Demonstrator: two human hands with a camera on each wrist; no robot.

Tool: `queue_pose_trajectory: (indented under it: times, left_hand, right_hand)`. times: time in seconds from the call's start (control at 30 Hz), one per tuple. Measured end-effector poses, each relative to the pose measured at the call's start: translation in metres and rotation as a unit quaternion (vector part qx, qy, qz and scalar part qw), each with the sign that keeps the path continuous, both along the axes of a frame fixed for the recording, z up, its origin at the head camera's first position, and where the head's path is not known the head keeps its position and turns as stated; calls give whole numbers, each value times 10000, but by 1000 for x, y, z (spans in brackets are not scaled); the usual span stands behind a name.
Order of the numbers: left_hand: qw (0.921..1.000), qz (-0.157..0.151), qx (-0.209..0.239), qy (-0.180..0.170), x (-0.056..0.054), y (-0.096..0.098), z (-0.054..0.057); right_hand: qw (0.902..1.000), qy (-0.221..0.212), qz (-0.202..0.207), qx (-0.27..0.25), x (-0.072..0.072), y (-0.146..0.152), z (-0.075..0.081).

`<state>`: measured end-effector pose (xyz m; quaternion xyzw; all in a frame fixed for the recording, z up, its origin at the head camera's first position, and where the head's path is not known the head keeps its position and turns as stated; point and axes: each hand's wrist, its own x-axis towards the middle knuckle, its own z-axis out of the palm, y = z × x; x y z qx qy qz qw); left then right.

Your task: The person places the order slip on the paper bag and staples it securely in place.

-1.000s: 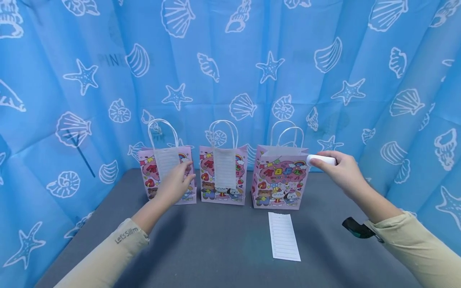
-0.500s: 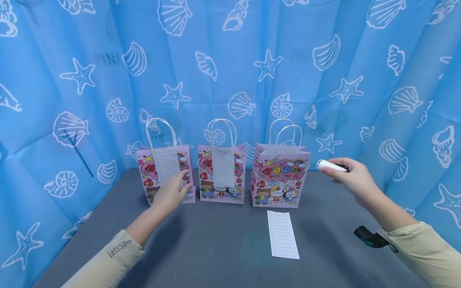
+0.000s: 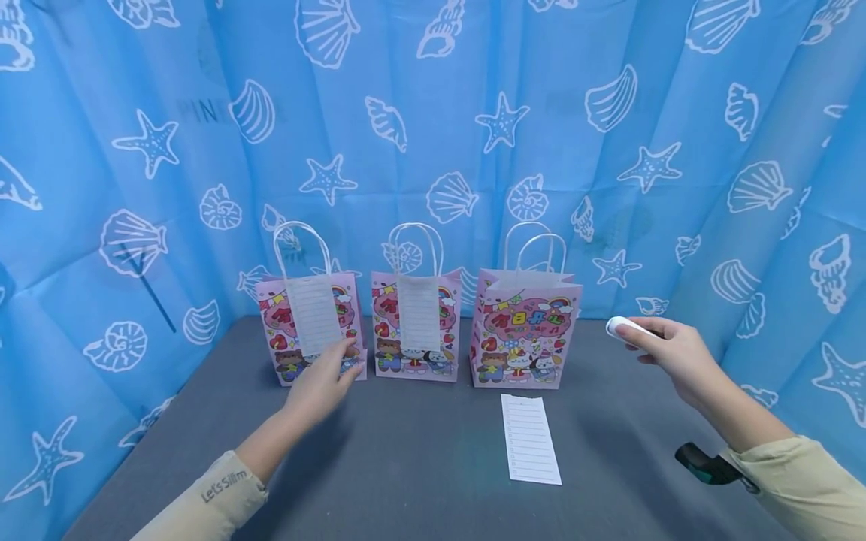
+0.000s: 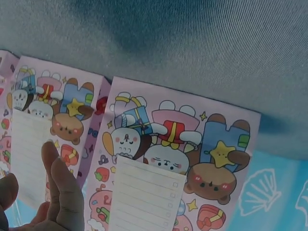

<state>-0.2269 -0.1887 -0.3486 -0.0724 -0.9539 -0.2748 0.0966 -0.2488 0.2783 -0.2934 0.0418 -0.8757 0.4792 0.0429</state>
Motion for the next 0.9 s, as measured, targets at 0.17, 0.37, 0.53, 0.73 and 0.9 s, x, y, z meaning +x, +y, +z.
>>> queue_pose_trajectory:
  times: [0.17, 0.37, 0.53, 0.73, 0.9]
  left_hand:
    - [10000, 7, 57, -17, 3, 0, -5]
    - [9997, 5, 165, -154, 6, 1, -8]
    - [9997, -26, 155, -211, 10, 2, -11]
    - [9996, -94, 150, -208, 13, 6, -14]
    - [9996, -121, 113, -214, 11, 12, -18]
  right_hand:
    - [9982, -539, -99, -229, 1, 7, -7]
    - [9935, -1030, -110, -462, -2, 14, -21]
    - [9888, -1342, -162, -626, -2, 12, -36]
    - [9840, -1589, -278, -754, 0, 11, -47]
    - [9788, -1867, -299, -788, -2, 9, -51]
